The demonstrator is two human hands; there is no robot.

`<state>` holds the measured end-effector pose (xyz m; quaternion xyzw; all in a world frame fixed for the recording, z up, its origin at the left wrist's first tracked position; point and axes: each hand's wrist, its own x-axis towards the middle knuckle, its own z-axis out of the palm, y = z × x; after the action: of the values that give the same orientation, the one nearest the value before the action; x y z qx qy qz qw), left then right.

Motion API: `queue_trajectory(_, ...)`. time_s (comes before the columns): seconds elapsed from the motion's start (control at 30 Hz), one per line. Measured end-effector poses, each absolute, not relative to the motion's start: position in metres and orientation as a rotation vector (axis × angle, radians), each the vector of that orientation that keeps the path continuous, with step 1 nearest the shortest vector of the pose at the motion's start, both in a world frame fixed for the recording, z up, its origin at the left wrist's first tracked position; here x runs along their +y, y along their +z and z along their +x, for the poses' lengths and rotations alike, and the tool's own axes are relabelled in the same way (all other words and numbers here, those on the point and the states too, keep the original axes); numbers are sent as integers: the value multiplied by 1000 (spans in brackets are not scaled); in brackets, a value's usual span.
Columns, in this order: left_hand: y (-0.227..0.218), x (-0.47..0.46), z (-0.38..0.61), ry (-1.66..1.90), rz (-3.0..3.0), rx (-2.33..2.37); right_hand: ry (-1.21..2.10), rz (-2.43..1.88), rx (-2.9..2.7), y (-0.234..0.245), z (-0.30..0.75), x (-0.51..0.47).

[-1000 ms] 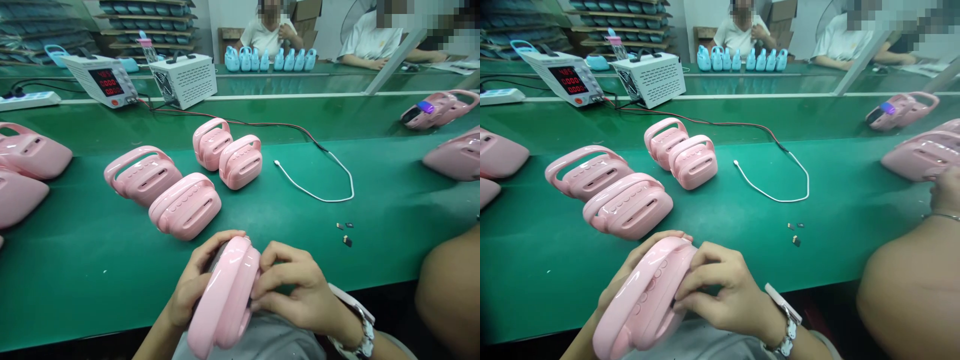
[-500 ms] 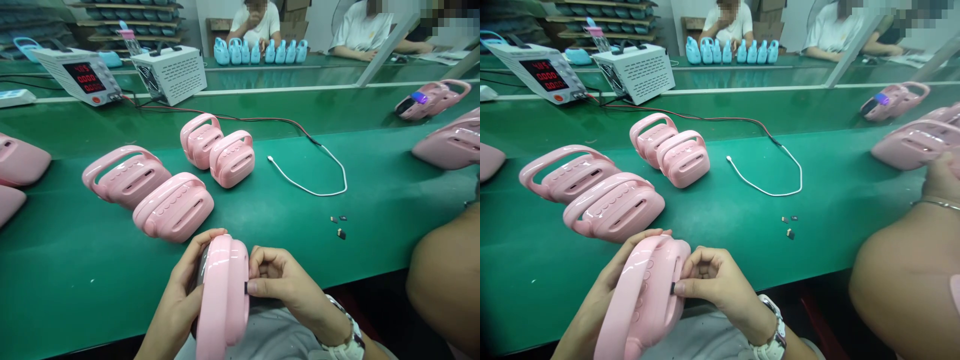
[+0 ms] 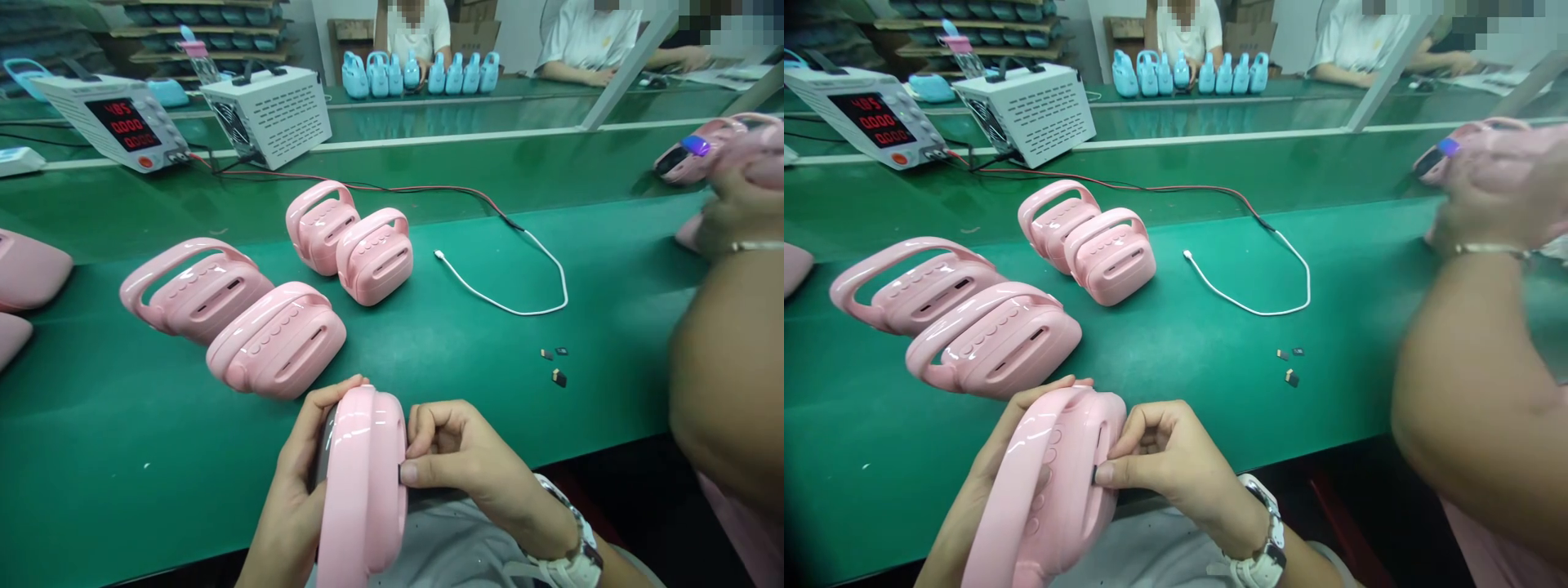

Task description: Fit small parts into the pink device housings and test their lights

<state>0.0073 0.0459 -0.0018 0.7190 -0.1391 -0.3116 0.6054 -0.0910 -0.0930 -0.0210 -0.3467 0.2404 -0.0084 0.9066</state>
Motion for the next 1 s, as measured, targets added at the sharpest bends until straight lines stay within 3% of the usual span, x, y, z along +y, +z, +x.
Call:
queue_trajectory(0.4,3,46,16,-783,1713,-488,-14,-1143,474,-13,-100,-110)
queue_trajectory(0.6,-10,56,42,-768,1793,-827,-749,-2151,1160,-30,-165,-172)
queue_trajectory(0.77,5,58,45,-478,1966,-1204,-846,-2329,1229,-55,-194,-198)
queue_trajectory(1.0,21,62,33,56,2150,-1571,-980,-2149,1077,-48,-177,-187)
